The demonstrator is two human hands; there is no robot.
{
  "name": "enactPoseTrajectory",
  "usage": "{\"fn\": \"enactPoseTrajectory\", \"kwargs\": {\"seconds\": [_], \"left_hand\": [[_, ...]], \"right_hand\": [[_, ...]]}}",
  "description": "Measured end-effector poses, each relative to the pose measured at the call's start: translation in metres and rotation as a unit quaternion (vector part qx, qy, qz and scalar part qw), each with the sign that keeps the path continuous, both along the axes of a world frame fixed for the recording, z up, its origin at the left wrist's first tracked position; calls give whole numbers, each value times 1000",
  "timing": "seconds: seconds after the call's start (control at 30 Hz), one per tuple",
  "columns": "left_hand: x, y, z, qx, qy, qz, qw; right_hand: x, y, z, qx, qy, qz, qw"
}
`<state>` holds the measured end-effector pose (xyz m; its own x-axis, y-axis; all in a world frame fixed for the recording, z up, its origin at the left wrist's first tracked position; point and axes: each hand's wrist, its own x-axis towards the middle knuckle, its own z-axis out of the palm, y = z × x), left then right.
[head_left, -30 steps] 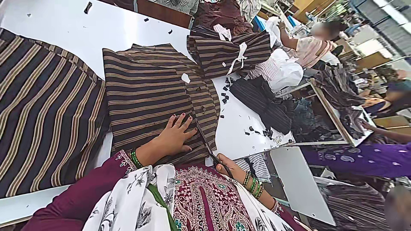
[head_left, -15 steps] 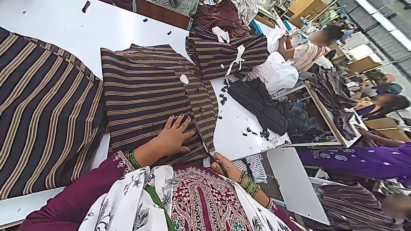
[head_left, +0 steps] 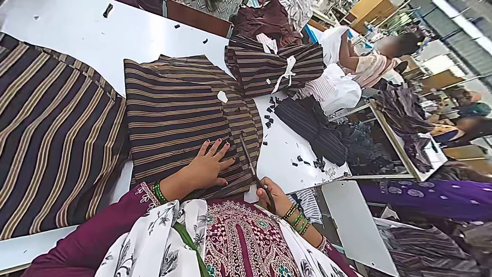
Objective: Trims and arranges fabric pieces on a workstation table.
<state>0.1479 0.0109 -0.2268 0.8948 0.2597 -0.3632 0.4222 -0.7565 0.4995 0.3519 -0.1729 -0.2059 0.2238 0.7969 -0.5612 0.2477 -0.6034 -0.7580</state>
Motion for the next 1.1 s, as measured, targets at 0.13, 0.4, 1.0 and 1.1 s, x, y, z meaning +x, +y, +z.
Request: {"fn": "enactPoseTrajectory", "kwargs": {"seconds": [0.13,0.4,1.0,1.1], "left_hand": [[-2,4,-3,5,-17,-10,1000],[-5,16,-25,-6,-265,46,963],[2,22,-22,134,-207,258,934],[7,18,-23,153,-248,227,929]], "right_hand": [[24,18,0,28,-93,-86,992],[72,54,-5,-44,-292,-86,952],[68,190,29,110,-386,188,896],[34,255,19,204,-331,238,890]]}}
